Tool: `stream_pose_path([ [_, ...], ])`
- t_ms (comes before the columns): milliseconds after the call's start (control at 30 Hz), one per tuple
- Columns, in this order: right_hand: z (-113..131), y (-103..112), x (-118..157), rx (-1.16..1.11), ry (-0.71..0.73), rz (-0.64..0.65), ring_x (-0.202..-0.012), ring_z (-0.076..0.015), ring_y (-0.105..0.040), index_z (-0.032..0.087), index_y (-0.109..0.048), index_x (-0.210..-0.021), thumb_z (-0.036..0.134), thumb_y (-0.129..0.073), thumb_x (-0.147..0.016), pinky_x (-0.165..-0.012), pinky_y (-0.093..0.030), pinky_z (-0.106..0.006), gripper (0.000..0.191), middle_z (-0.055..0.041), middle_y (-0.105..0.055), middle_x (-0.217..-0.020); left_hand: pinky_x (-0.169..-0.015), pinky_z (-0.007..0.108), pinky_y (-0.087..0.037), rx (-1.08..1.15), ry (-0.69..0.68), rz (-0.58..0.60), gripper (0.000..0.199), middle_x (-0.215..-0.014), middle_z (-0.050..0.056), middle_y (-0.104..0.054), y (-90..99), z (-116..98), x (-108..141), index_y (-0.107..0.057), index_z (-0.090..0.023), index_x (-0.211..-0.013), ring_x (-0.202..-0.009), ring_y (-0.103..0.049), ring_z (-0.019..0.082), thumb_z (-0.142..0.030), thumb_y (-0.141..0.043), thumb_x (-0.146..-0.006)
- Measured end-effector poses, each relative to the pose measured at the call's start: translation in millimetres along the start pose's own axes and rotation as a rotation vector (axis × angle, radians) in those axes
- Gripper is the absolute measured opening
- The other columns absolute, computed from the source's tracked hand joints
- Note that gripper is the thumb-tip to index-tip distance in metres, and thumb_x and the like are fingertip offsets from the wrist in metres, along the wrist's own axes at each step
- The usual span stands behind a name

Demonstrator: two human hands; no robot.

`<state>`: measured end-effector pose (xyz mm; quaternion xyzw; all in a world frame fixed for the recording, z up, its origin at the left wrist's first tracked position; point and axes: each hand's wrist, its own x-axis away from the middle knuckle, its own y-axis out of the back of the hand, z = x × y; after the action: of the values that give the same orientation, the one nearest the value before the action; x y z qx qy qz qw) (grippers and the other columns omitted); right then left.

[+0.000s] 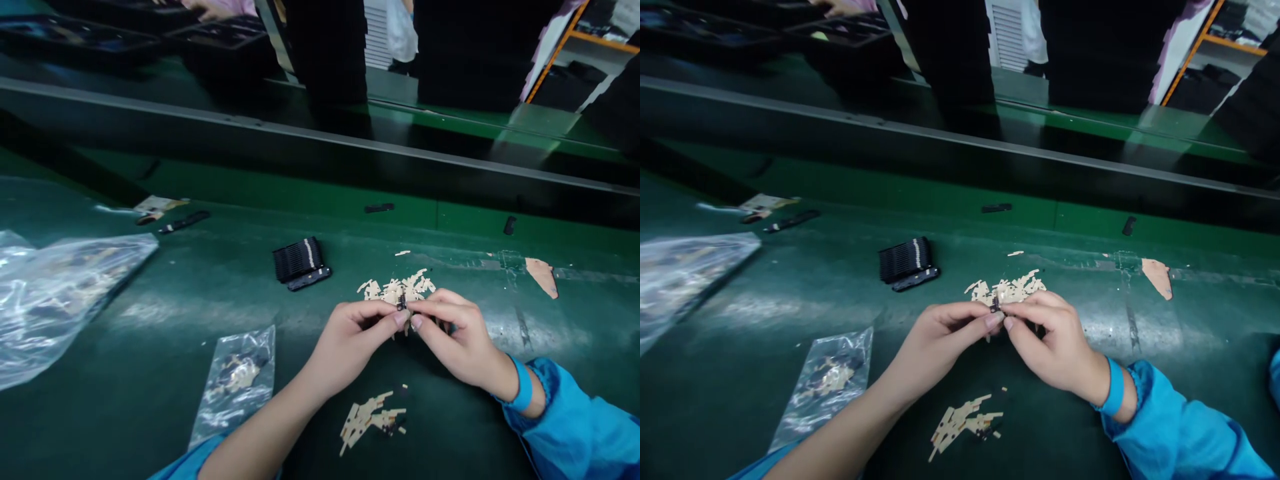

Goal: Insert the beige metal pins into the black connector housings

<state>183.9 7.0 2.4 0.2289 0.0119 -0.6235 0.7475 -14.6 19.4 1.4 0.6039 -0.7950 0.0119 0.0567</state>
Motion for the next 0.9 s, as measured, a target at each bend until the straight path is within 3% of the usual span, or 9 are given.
stream_pose_path([
  [233,-1.3,3.5,-4.1,-0.076,-0.194,-0.042,-0.059,-0.0115,-0.051,0.020,-0.077,-0.086,0.024,-0.081,-0.082,-0.051,-0.041,-0.025,0.006,0.0005,-0.060,-0.076,-0.063,0.027,-0.047,-0.221,-0.195,0.049,0.023,-0.068,0.000,-0.068,-4.7,-3.9,5.1,-0.073,-0.020,-0.071,-0.065,-0.061,0.015,-0.021,-0.065,-0.093],
  [500,-2.7,5.5,-6.8,-0.179,-0.338,-0.002,-0.059,-0.0111,-0.047,0.019,-0.075,-0.079,0.025,-0.077,-0.081,-0.052,-0.037,-0.025,0.007,0.0020,-0.056,-0.070,-0.071,0.030,-0.053,-0.255,-0.272,0.117,0.020,-0.088,0.005,-0.074,-6.4,-2.0,6.2,-0.080,-0.020,-0.084,-0.078,-0.068,0.018,-0.021,-0.065,-0.097],
  [767,-6.6,6.1,-7.6,-0.239,-0.406,0.027,-0.057,-0.0110,-0.045,0.019,-0.075,-0.079,0.027,-0.078,-0.078,-0.052,-0.037,-0.025,0.008,0.0028,-0.055,-0.066,-0.073,0.030,-0.054,-0.275,-0.274,0.116,0.020,-0.090,0.005,-0.074,-6.3,-4.5,5.9,-0.079,-0.021,-0.084,-0.080,-0.069,0.019,-0.020,-0.064,-0.098],
  [900,-6.3,6.1,-7.5,-0.246,-0.384,0.001,-0.057,-0.0120,-0.048,0.020,-0.075,-0.074,0.024,-0.075,-0.079,-0.051,-0.039,-0.025,0.007,0.0011,-0.060,-0.066,-0.069,0.030,-0.055,-0.235,-0.148,0.116,0.019,-0.086,0.004,-0.078,-5.5,-4.0,3.7,-0.082,-0.022,-0.089,-0.076,-0.070,0.019,-0.030,-0.067,-0.097],
])
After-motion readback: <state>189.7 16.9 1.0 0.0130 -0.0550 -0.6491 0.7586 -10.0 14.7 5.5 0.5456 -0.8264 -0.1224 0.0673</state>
